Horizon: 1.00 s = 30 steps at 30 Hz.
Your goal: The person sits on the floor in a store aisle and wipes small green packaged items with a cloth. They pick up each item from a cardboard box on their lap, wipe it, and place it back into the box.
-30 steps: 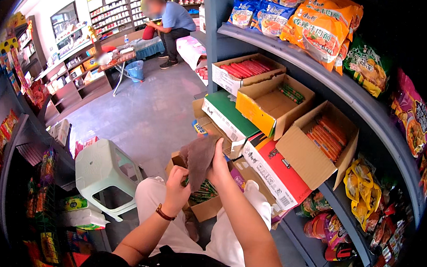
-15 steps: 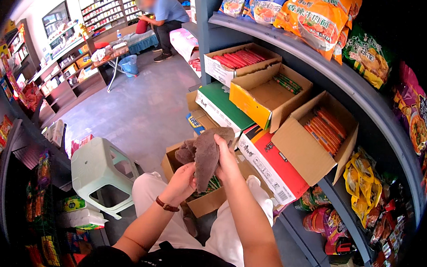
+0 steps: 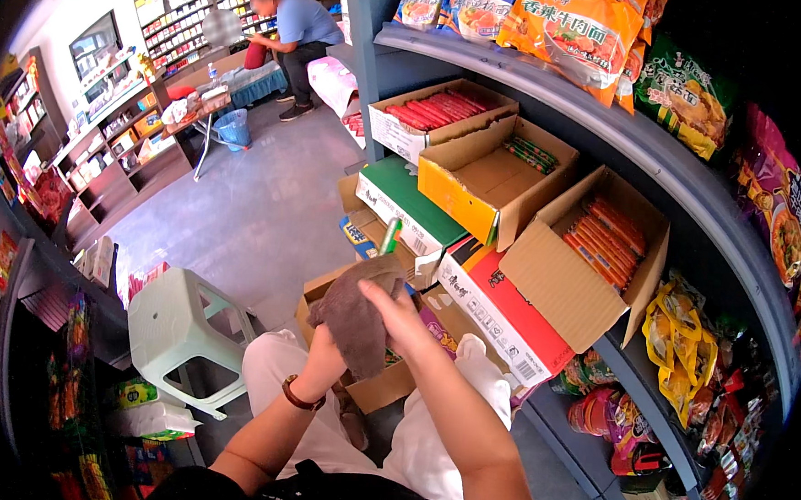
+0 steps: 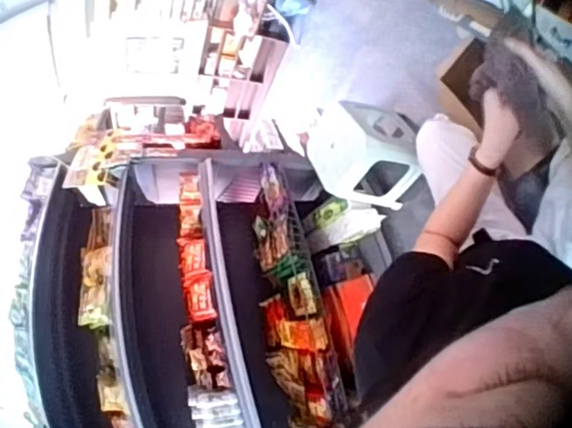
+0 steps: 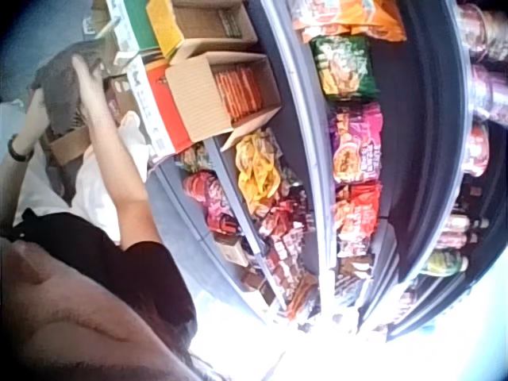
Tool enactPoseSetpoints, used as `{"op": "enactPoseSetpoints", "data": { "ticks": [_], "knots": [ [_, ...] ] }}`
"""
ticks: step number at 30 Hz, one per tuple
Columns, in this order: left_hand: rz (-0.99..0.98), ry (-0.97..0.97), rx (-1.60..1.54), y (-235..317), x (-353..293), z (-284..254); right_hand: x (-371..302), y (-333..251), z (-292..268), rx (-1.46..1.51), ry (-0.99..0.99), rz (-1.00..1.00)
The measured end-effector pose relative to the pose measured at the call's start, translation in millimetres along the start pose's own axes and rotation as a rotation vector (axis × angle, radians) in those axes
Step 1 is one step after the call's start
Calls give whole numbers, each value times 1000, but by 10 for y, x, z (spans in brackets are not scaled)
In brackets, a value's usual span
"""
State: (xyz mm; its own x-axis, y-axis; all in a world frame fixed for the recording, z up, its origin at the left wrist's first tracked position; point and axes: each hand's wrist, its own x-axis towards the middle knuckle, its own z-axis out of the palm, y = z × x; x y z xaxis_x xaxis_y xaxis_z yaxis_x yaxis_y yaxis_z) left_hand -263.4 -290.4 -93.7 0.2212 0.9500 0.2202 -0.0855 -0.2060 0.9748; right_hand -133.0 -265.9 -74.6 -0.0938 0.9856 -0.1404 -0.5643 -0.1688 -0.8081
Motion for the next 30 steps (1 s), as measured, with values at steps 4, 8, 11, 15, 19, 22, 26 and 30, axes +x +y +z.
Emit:
{"op": "enactPoseSetpoints", "data": {
  "ticks": [4,8,11,15,19,22,26,30],
  "knots": [
    [109,-35,-15,13,117,-26,-1,32,27,15,-82,-80],
    [-32,-37,366,-34,278,-351,33,-51,-54,-281,20,-250],
    [81,245,128,81,411,-459,133,23,-190,-586,103,-422],
    [58,-13,-16,254,497,-226,97,42,-154,-948,-107,-549],
    [18,-25,-144,250,585,-221,43,33,-145,-872,-176,-439],
    [69,201,-354,383,680,-214,25,-66,-243,-1091,-66,-348],
    [4,299,-374,101,901,-401,72,-119,-518,-1057,327,-395],
    [-383,245,-224,-997,813,-720,209,-184,-670,-528,358,-480]
  ]
}}
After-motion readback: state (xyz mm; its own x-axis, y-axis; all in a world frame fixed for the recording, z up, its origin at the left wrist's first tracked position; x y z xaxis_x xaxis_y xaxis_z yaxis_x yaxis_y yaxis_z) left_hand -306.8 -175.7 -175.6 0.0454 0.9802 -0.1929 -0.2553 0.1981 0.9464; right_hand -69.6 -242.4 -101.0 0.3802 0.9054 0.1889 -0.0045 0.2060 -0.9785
